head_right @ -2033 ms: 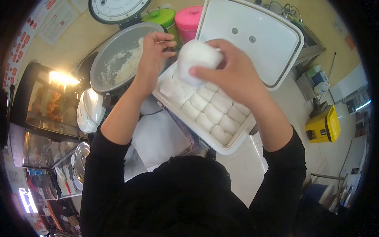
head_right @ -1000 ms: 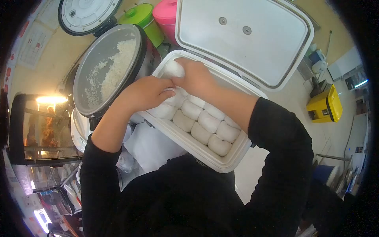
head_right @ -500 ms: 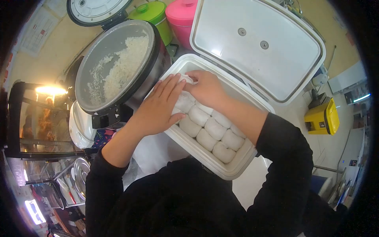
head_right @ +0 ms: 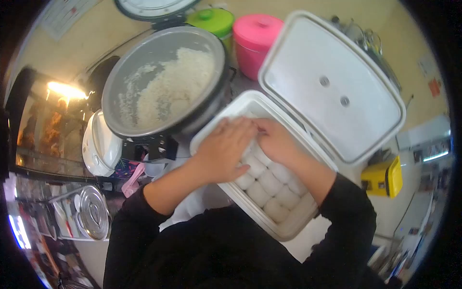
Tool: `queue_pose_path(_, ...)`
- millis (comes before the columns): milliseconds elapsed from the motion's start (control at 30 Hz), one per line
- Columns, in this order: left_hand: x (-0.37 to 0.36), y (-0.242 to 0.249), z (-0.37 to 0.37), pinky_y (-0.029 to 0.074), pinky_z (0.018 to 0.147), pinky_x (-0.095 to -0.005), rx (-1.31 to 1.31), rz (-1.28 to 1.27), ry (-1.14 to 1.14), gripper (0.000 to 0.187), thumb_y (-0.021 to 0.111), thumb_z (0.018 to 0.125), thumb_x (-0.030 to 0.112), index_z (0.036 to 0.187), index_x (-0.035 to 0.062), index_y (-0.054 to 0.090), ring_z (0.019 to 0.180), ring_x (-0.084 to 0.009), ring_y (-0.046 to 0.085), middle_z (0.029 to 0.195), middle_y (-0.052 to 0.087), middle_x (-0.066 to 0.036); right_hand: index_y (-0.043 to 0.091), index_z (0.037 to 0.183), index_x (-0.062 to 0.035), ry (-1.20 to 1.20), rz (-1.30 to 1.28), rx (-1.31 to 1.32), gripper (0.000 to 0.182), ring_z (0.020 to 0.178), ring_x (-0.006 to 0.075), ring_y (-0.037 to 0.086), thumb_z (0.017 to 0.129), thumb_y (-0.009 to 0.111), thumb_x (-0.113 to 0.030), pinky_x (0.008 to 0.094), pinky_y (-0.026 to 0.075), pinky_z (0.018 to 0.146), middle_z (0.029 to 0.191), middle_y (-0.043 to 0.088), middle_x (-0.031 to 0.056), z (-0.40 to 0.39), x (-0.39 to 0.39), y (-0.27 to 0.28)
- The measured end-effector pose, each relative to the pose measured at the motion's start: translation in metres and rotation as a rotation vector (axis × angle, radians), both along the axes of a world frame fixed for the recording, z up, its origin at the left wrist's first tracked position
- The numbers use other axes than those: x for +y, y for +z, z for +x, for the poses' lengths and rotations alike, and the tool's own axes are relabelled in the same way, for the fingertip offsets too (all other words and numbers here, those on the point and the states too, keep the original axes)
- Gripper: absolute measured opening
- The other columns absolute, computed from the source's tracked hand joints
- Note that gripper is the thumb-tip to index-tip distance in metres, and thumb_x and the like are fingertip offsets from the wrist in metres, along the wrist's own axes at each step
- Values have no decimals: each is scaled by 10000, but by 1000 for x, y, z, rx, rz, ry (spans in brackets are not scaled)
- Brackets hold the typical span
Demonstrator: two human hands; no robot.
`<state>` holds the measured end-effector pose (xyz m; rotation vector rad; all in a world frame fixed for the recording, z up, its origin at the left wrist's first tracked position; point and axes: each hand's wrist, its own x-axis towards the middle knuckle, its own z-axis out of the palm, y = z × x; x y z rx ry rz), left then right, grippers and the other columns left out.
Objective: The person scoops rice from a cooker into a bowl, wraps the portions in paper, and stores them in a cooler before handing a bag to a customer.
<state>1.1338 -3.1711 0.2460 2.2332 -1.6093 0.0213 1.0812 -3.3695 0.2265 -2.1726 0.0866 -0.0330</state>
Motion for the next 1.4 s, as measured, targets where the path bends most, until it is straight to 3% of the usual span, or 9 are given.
queue_pose_path(133,16,3,0,183,1154,-531,18,-196,-47,714,644,844,365,1393,-18,393,1405,-346,285,1467,360,-197,627,1160,-4,131,-323,109,326,927,318,639,848,545,-54,387,479,842,1014,662,198,11,5,47)
queue_pose_path(300,150,33,-6,555,828,-355,-146,-626,-291,279,639,863,202,1136,154,666,1027,-234,647,1123,656,-68,669,999,-23,261,-1012,192,239,860,388,622,841,507,-100,478,488,770,882,664,188,62,46,141)
queue_pose_path(433,252,-28,-34,478,580,-318,-180,-890,414,208,582,925,192,763,109,481,702,-193,538,780,522,-57,684,1015,-59,459,-799,-213,220,858,349,637,853,537,-85,458,497,765,865,677,148,137,125,167)
queue_pose_path(500,277,-60,-47,468,622,-337,-191,-770,819,65,597,888,82,907,40,551,738,-244,548,816,543,-123,687,1038,-52,803,-750,-76,217,826,321,654,872,554,-97,419,498,740,926,683,142,185,151,130)
queue_pose_path(633,300,-107,-74,450,813,-412,-69,-347,1279,295,610,826,-37,1116,-6,568,925,-334,552,1018,555,-186,695,1071,-105,1149,-705,360,254,841,295,651,915,508,-176,433,487,780,942,693,134,253,190,32)
queue_pose_path(767,294,-134,-97,303,1039,-481,160,-171,1446,488,612,833,1,1294,5,452,1229,-379,407,1286,422,-238,697,1034,-81,1457,-1159,591,264,820,303,657,908,536,-247,431,494,791,876,695,122,278,223,-13)
queue_pose_path(933,285,-168,-106,213,1121,-473,398,-396,1651,707,673,818,83,1408,-12,295,1347,-403,276,1443,257,-265,677,935,-13,1173,-1415,850,223,815,333,664,846,608,-204,437,511,761,855,693,145,277,236,45)
queue_pose_path(1300,292,-185,-101,357,1047,-486,296,-186,1499,979,880,574,156,1374,-31,349,1235,-433,436,1328,455,-254,591,1217,-122,835,-1353,-296,358,903,296,674,871,528,-59,397,555,709,990,670,88,317,218,34)
queue_pose_path(1400,292,-180,-97,373,1033,-475,324,-168,1483,949,874,564,148,1356,-26,382,1221,-425,451,1313,472,-249,621,1178,-155,755,-1297,-284,310,902,284,678,901,489,-111,400,555,706,967,678,76,329,228,-12)
